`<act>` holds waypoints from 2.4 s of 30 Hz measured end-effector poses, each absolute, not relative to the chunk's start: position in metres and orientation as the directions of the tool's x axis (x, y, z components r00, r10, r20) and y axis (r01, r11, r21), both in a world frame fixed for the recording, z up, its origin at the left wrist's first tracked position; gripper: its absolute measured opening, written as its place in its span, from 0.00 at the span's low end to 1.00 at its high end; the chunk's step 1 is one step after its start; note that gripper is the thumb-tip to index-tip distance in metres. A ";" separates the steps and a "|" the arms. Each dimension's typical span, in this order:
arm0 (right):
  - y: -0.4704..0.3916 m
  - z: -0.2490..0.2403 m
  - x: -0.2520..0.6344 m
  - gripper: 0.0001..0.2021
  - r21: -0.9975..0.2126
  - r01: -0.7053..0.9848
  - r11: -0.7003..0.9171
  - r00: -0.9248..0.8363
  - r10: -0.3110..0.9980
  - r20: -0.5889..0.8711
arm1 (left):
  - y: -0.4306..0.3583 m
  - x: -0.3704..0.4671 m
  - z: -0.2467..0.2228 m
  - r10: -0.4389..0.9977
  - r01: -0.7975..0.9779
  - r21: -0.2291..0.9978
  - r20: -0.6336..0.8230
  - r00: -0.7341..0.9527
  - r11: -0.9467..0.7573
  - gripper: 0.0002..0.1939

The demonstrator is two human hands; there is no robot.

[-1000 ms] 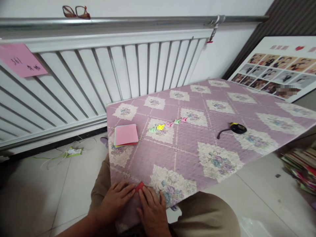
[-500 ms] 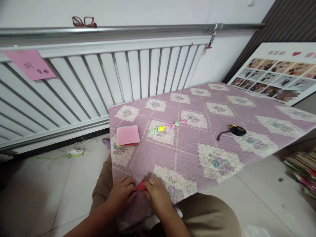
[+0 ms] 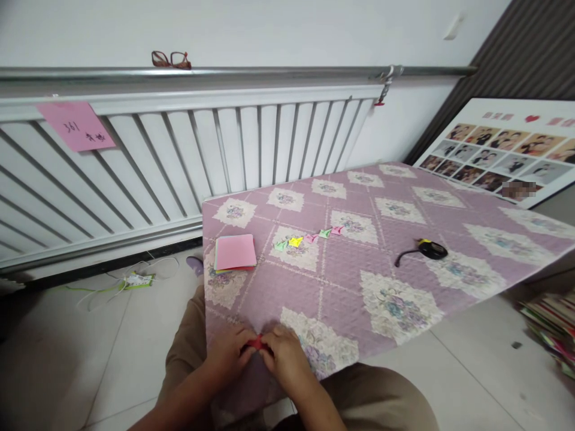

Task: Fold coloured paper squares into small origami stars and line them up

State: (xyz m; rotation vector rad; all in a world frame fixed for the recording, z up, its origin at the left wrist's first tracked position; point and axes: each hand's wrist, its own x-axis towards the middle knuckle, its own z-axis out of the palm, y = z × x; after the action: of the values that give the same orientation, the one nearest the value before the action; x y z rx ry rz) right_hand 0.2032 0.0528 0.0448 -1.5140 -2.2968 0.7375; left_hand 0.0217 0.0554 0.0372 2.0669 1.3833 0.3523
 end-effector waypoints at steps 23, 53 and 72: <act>0.065 0.043 0.201 0.07 -0.619 0.727 0.296 -0.387 0.922 -0.014 | 0.069 0.033 0.023 0.960 0.500 0.866 -0.126 0.250 -0.017 0.10; 0.055 0.072 0.188 0.08 -0.489 0.744 0.455 -0.459 0.880 0.122 | 0.082 0.023 0.066 0.851 0.384 0.923 -0.224 0.474 0.028 0.12; 0.045 0.080 0.200 0.09 -0.387 0.687 0.615 -0.626 0.771 0.115 | 0.079 0.017 0.093 0.751 0.360 0.933 -0.236 0.617 -0.003 0.16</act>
State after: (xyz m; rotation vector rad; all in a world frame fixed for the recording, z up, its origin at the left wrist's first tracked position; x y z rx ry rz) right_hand 0.1998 0.0451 0.0801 -1.1886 -2.5719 0.4488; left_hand 0.0169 0.0788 0.0933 1.6084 0.9443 0.3939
